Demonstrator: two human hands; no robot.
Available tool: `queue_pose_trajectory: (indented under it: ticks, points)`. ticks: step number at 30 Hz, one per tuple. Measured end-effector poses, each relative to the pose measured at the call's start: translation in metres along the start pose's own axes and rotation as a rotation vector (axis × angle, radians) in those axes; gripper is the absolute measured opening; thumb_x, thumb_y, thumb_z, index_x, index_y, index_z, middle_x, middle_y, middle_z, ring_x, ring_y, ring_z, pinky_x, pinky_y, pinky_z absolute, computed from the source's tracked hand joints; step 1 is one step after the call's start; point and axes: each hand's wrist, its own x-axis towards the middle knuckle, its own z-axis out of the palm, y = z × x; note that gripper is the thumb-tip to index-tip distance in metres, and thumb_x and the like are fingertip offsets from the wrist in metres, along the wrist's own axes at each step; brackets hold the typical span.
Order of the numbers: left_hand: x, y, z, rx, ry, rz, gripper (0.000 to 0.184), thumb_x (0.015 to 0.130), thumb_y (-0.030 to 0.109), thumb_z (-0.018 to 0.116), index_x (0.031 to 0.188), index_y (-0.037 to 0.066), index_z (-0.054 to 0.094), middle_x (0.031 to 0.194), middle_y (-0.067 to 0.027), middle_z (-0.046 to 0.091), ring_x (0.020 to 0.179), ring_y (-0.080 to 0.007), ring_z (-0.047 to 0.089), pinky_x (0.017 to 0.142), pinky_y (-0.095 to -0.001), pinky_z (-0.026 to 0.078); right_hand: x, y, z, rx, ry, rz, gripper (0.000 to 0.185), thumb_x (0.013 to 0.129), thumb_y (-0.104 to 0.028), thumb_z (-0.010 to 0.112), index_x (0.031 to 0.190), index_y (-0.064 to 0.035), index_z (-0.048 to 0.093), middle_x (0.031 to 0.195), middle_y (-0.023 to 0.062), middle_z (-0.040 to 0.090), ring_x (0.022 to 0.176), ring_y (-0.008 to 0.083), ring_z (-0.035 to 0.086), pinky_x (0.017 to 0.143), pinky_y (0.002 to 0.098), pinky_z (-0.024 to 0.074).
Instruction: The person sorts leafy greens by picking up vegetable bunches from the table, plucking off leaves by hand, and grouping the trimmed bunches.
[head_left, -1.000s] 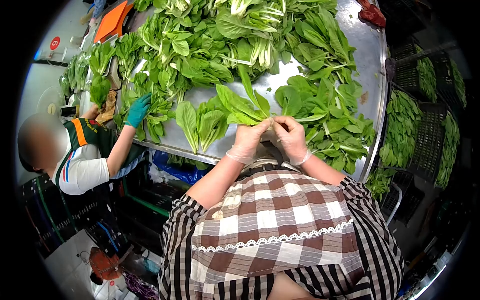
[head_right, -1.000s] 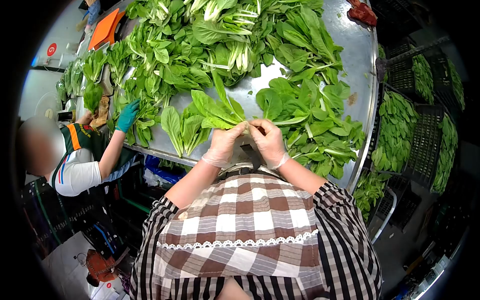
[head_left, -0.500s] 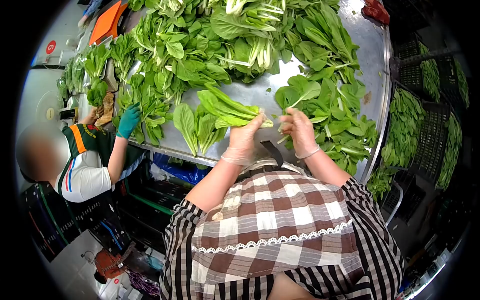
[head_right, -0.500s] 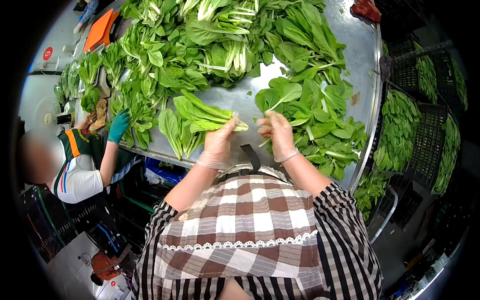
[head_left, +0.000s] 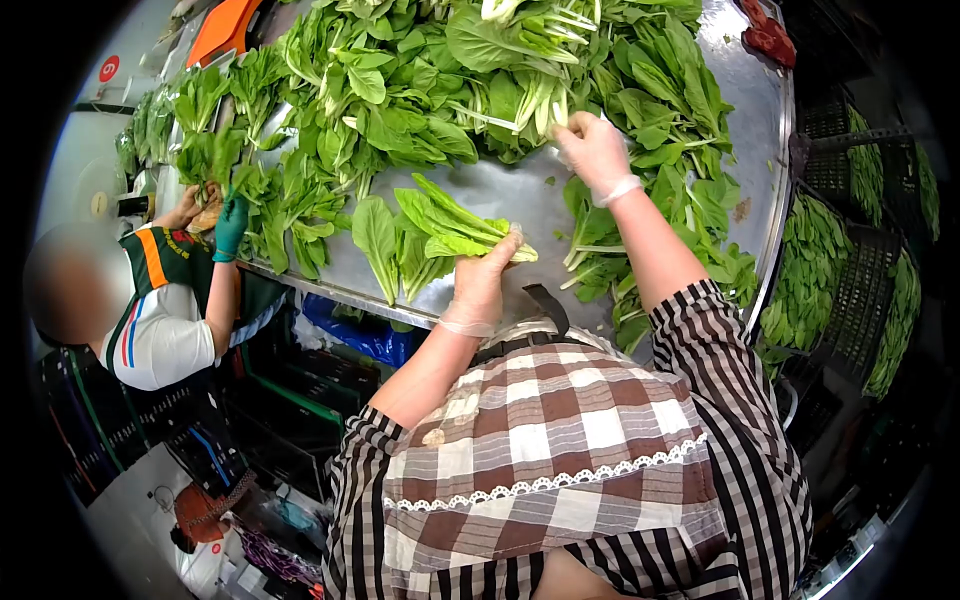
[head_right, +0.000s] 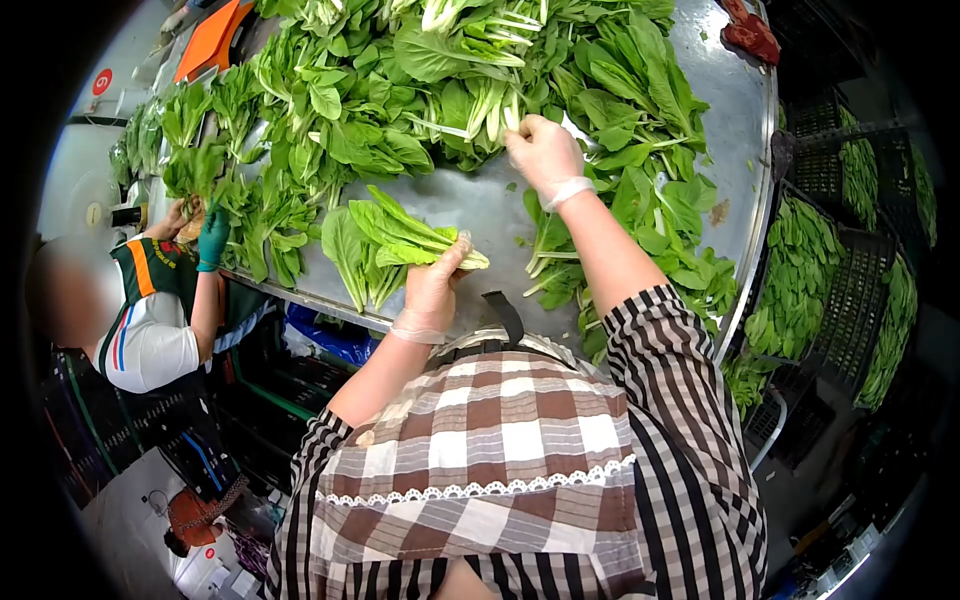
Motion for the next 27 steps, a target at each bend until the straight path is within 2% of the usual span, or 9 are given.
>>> queue_pose_trajectory:
  ticks: [1, 6, 12, 16, 17, 20, 24, 25, 27]
  points:
    - [0.001, 0.001, 0.0, 0.005, -0.005, -0.005, 0.029, 0.085, 0.011, 0.072, 0.11, 0.001, 0.058, 0.097, -0.0052, 0.063, 0.085, -0.0149, 0.063, 0.076, -0.0318, 0.055, -0.004, 0.006, -0.003, 0.023, 0.021, -0.02, 0.033, 0.082, -0.036, 0.068, 0.082, -0.0037, 0.068, 0.074, 0.0122, 0.069, 0.066, 0.0249, 0.066, 0.065, 0.0358, 0.0507]
    - [-0.003, -0.001, 0.004, -0.019, -0.052, -0.015, 0.032, 0.085, 0.01, 0.071, 0.112, 0.0, 0.058, 0.101, -0.0062, 0.064, 0.091, -0.0157, 0.063, 0.08, -0.0322, 0.054, -0.071, 0.024, -0.022, 0.69, -0.319, 0.187, 0.016, 0.091, -0.016, 0.065, 0.08, -0.0041, 0.064, 0.07, 0.0045, 0.066, 0.061, 0.0089, 0.059, 0.058, 0.0229, 0.0476]
    - [-0.007, -0.007, 0.008, 0.024, -0.116, -0.003, 0.035, 0.086, 0.01, 0.07, 0.116, -0.002, 0.057, 0.108, -0.0092, 0.065, 0.099, -0.0175, 0.062, 0.084, -0.0326, 0.052, -0.148, 0.05, -0.007, 1.044, -0.406, 0.252, 0.022, 0.092, -0.022, 0.066, 0.098, -0.0006, 0.068, 0.076, 0.0026, 0.065, 0.067, 0.0094, 0.057, 0.065, 0.0229, 0.0461]
    - [-0.014, -0.006, 0.009, -0.011, -0.259, -0.148, 0.033, 0.087, 0.012, 0.069, 0.116, -0.001, 0.059, 0.11, -0.01, 0.065, 0.099, -0.0186, 0.063, 0.086, -0.0332, 0.051, -0.16, 0.05, -0.006, 0.985, -0.6, 0.193, 0.024, 0.093, -0.022, 0.065, 0.101, 0.0004, 0.068, 0.08, 0.0037, 0.066, 0.068, 0.01, 0.058, 0.066, 0.0237, 0.0471]
    - [-0.012, -0.01, 0.003, 0.005, -0.324, -0.194, 0.03, 0.088, 0.014, 0.068, 0.113, -0.001, 0.062, 0.102, -0.0071, 0.067, 0.086, -0.0167, 0.064, 0.08, -0.0321, 0.052, -0.157, 0.051, -0.009, 0.94, -0.715, 0.151, 0.025, 0.093, -0.022, 0.065, 0.101, 0.0012, 0.068, 0.079, 0.004, 0.066, 0.07, 0.0103, 0.059, 0.067, 0.0242, 0.0479]
    - [-0.016, -0.011, 0.004, -0.009, -0.317, -0.197, 0.028, 0.088, 0.013, 0.068, 0.112, 0.0, 0.062, 0.101, -0.0064, 0.068, 0.084, -0.017, 0.064, 0.079, -0.032, 0.052, -0.155, 0.055, -0.005, 0.848, -0.861, 0.132, 0.025, 0.092, -0.021, 0.066, 0.101, 0.0018, 0.068, 0.081, 0.0046, 0.066, 0.071, 0.011, 0.06, 0.067, 0.0249, 0.0486]
    - [-0.026, -0.012, 0.008, -0.033, -0.263, -0.073, 0.028, 0.086, 0.009, 0.068, 0.112, 0.001, 0.062, 0.102, -0.0061, 0.067, 0.089, -0.0163, 0.063, 0.081, -0.0301, 0.051, -0.173, 0.047, 0.0, 0.858, -0.588, 0.1, 0.023, 0.087, -0.015, 0.069, 0.102, 0.0029, 0.068, 0.085, 0.0045, 0.067, 0.073, 0.0086, 0.059, 0.067, 0.0239, 0.0482]
    - [-0.029, -0.011, 0.009, -0.029, -0.253, -0.066, 0.029, 0.086, 0.008, 0.067, 0.114, 0.001, 0.061, 0.104, -0.0062, 0.067, 0.091, -0.0162, 0.063, 0.083, -0.0304, 0.051, -0.178, 0.038, 0.0, 0.945, -0.521, 0.11, 0.019, 0.085, -0.01, 0.069, 0.099, 0.0029, 0.065, 0.082, 0.0019, 0.062, 0.073, 0.0089, 0.055, 0.067, 0.0235, 0.0454]
    - [-0.015, -0.007, -0.005, -0.035, -0.234, -0.106, 0.033, 0.085, 0.005, 0.066, 0.117, 0.001, 0.059, 0.108, -0.0063, 0.065, 0.094, -0.0162, 0.062, 0.085, -0.0308, 0.05, -0.173, 0.028, 0.021, 0.77, -0.438, 0.097, 0.026, 0.083, -0.014, 0.074, 0.101, 0.0027, 0.066, 0.082, 0.0018, 0.064, 0.073, 0.0075, 0.056, 0.067, 0.0235, 0.0465]
